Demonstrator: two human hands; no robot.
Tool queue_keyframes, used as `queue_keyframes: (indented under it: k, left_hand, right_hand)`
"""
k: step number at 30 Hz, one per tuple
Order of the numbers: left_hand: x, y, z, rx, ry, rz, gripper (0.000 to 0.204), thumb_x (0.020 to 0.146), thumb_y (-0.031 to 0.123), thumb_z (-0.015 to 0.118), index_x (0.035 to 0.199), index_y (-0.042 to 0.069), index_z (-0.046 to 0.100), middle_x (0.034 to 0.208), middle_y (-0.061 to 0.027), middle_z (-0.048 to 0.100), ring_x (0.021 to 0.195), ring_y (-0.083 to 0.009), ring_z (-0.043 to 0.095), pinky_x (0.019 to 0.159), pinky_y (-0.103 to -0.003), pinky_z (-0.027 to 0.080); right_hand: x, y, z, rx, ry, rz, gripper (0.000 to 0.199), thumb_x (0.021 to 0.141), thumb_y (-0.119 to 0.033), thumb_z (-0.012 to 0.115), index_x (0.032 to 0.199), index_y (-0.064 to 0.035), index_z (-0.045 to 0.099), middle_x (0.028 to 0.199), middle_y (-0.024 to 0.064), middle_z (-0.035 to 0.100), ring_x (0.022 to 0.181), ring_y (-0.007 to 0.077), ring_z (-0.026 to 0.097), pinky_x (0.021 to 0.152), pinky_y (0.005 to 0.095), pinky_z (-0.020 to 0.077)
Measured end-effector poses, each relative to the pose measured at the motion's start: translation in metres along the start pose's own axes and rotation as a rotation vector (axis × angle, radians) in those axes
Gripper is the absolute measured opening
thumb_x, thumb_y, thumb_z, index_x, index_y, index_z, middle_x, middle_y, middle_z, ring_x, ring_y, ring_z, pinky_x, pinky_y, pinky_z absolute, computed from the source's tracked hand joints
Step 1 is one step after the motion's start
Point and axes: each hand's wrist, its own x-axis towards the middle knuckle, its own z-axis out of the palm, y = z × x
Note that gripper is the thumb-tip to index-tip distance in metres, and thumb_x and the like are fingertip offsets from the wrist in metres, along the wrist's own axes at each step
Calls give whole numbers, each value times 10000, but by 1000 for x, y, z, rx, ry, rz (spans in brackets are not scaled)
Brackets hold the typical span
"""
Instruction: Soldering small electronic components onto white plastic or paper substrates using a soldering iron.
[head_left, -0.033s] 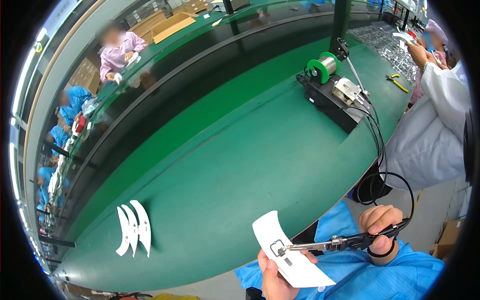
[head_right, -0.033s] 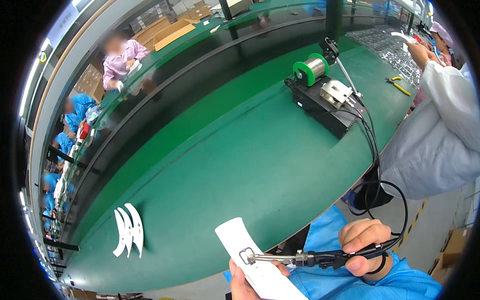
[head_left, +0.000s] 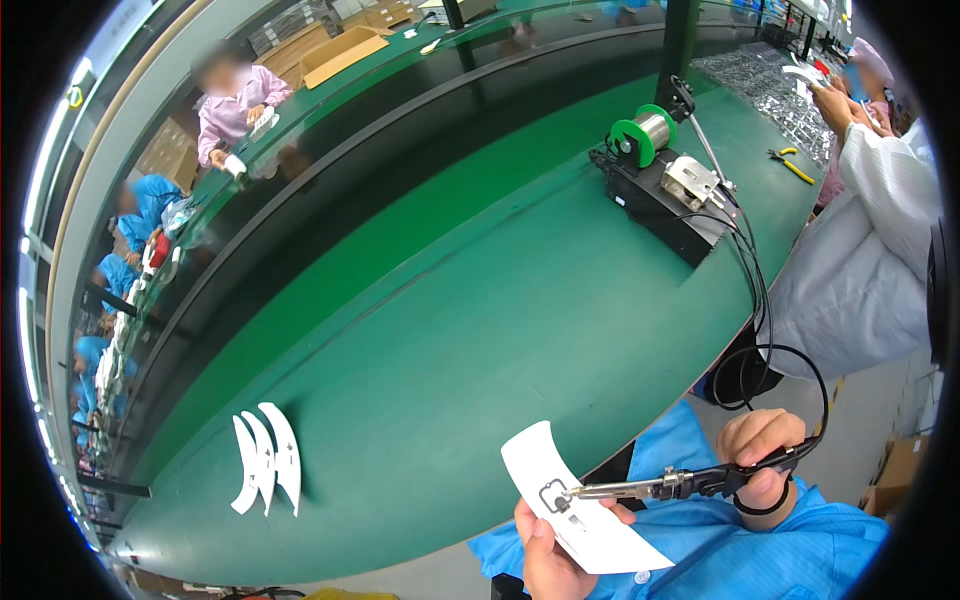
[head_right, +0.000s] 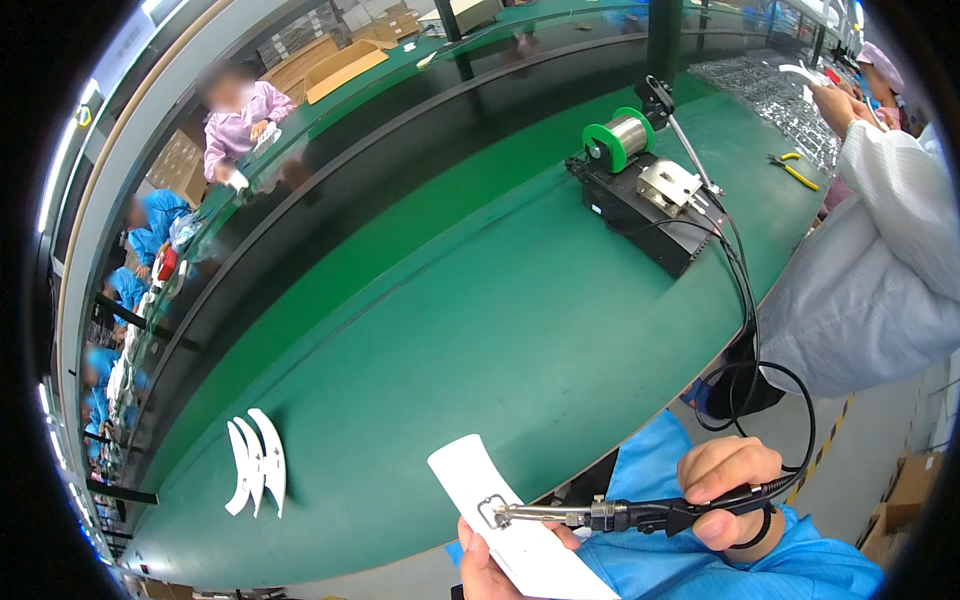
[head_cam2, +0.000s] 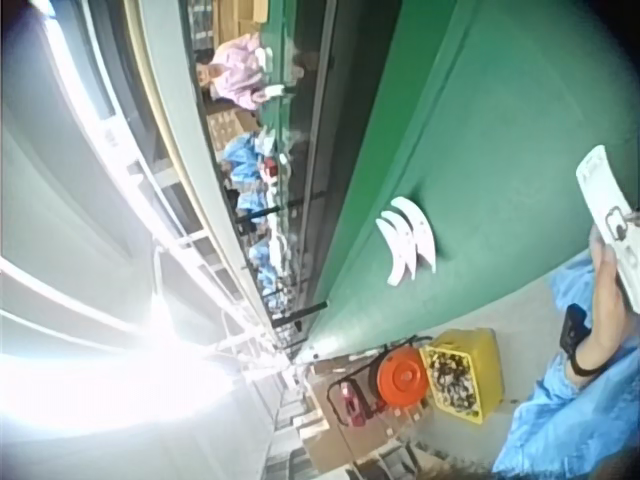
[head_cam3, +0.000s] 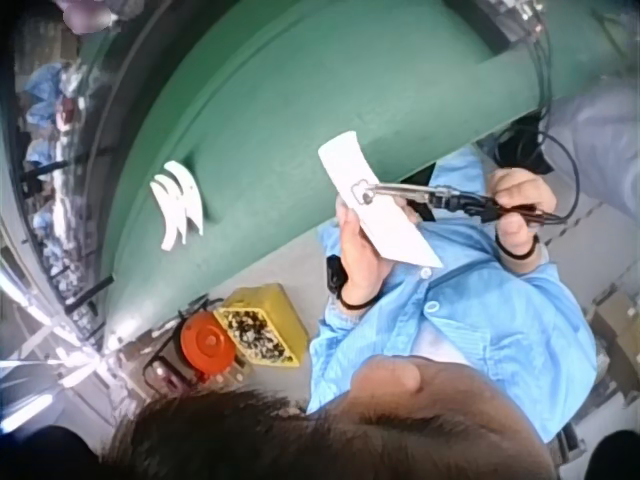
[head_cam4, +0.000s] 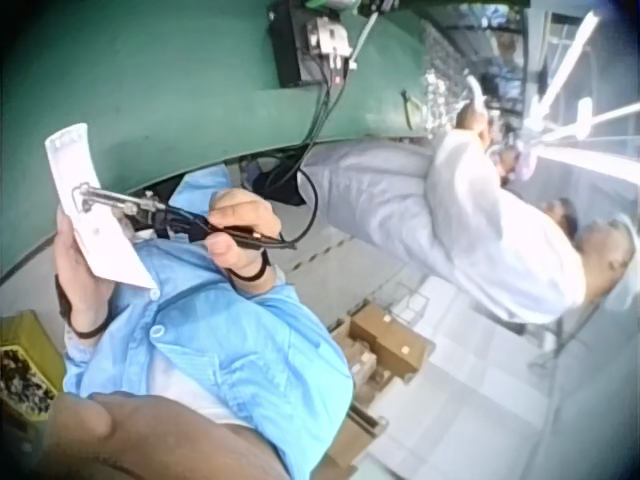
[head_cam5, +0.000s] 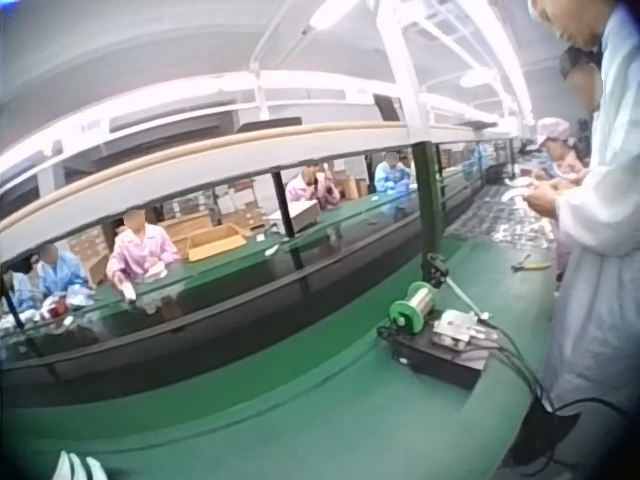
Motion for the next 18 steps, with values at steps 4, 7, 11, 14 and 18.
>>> queue_keyframes:
  k: [4,7,11,14,18]
  left_hand:
    - [5,-5,-10,98,-156,76,363,974,358,345,1209,83,312,1022,-216,578,831,-332,619,717,-429,539]
    - [3,-5,-12,111,-171,98,348,979,330,336,1224,85,301,1059,-227,567,863,-346,620,736,-442,536]
    - [3,-6,-12,101,-161,78,361,988,312,327,1254,72,285,1092,-235,561,907,-355,618,767,-448,532]
    - [0,-6,-9,77,-153,104,371,992,301,325,1272,64,272,1117,-237,553,940,-356,614,791,-457,529]
    - [-2,-5,-12,81,-227,106,382,994,293,329,1284,54,262,1134,-241,543,967,-355,610,818,-461,524]
  right_hand:
    - [5,-4,10,-35,150,-34,461,886,-398,600,708,25,561,506,71,490,379,119,375,364,265,275]
    - [6,-5,12,-11,172,-59,463,895,-397,581,709,26,551,459,65,460,340,120,362,339,263,274]
    - [6,-9,14,34,178,-76,414,894,-341,583,708,27,542,434,68,445,315,124,368,317,263,274]
    - [7,-6,15,22,70,-177,263,859,-186,584,720,35,547,445,79,464,316,138,388,316,267,301]
    - [6,-4,15,29,46,-188,255,847,-176,597,725,43,551,449,82,470,321,142,395,319,267,315]
